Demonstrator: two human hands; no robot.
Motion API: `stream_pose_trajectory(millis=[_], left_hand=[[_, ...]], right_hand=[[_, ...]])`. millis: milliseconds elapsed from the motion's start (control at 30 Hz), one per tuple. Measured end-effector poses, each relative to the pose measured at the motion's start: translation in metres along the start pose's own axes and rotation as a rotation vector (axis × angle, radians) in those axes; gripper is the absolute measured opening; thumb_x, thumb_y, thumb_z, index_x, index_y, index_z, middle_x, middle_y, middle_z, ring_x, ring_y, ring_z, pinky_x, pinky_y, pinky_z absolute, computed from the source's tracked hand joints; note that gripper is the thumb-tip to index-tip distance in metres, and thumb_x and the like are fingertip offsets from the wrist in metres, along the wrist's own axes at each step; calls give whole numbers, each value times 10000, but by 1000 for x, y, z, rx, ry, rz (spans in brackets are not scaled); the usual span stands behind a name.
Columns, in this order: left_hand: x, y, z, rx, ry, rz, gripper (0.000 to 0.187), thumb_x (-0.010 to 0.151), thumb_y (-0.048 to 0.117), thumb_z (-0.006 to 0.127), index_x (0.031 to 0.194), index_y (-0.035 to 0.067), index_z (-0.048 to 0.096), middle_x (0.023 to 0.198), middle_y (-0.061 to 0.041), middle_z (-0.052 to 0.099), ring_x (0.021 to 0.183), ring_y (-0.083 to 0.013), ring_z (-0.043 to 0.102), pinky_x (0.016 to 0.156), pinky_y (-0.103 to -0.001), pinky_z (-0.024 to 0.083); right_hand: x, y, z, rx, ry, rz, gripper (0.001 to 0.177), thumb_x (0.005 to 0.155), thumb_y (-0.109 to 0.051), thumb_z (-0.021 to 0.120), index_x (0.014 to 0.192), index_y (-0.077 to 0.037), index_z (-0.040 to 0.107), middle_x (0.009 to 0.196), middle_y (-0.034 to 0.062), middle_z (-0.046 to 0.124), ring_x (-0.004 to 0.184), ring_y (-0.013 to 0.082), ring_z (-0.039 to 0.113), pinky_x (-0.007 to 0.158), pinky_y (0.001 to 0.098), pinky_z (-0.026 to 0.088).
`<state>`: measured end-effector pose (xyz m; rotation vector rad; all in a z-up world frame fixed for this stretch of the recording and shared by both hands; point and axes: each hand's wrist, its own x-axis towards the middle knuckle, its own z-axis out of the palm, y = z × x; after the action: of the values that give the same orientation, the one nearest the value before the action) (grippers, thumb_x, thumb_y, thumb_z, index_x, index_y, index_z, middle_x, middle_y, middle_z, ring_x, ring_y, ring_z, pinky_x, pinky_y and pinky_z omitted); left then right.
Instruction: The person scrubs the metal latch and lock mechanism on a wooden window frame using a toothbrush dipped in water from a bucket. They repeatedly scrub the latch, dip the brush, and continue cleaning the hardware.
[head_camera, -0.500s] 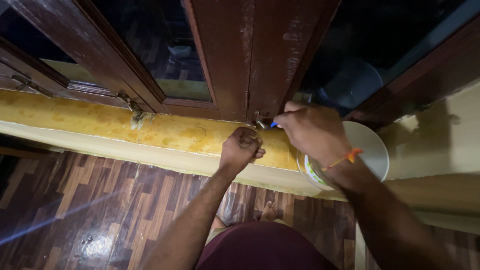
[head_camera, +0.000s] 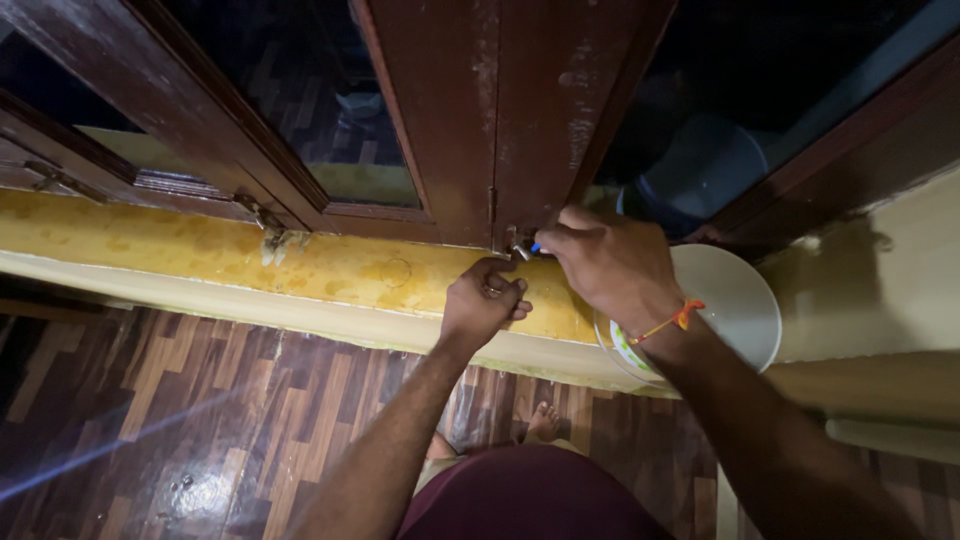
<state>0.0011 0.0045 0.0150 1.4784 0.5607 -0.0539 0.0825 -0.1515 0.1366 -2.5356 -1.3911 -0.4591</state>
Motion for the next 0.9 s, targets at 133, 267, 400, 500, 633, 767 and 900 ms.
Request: stream_pose_trajectory(millis=[133,267,400,500,633,767,900], left_hand=[[-2,1,-2,10,-11,-11,374,915,122,718,1259,12,621,831,-78,705,729,-169,784,563,-269,624],[-1,-4,-2,-10,-26,15,371,916,125,717,1256,12,619,827,-77,700,731,-163,784,564,-265,625],[3,-12,0,-63,-14,55,351,908,111,729,1221,-11,630,816,-88,704,719,-175,785,569,-268,630],[4,-15,-1,-76,-23,55,345,910,110,726,1219,-4,625,823,-75,698,720,-174,779,565,-271,624],[4,-13,0,-53,-9,16,344,909,119,733,1214,-3,633,816,-79,703,721,-172,781,563,-273,623],[4,-11,-1,-51,-15,22,345,907,114,729,1219,1,631,816,-86,694,727,-172,783,567,-277,629],[3,-9,-1,11,-8,12,350,904,119,725,1223,9,631,828,-80,709,733,-169,787,578,-277,639]], right_hand=[[3,5,-10,-39,77,-58,148,888,-153,722,991,-227,800,865,-60,662,703,131,695,553,293,553],[9,4,-29,-51,77,-36,120,891,-197,771,992,-244,814,843,-70,659,678,122,677,536,290,542],[15,1,-51,-71,100,-63,122,865,-196,765,970,-243,807,841,-61,646,753,138,685,592,310,553],[18,1,-58,-68,87,-45,123,871,-187,753,969,-244,801,846,-57,648,762,152,685,600,325,554],[19,2,-48,-73,-48,-18,120,910,-173,703,978,-228,785,846,-42,651,720,166,686,582,332,563],[20,2,-13,-88,-189,-15,172,914,-118,643,1002,-200,767,889,-17,659,668,188,701,518,348,563],[8,-5,15,-79,-95,-1,186,886,-114,638,997,-201,759,930,-29,675,670,214,708,531,364,563]])
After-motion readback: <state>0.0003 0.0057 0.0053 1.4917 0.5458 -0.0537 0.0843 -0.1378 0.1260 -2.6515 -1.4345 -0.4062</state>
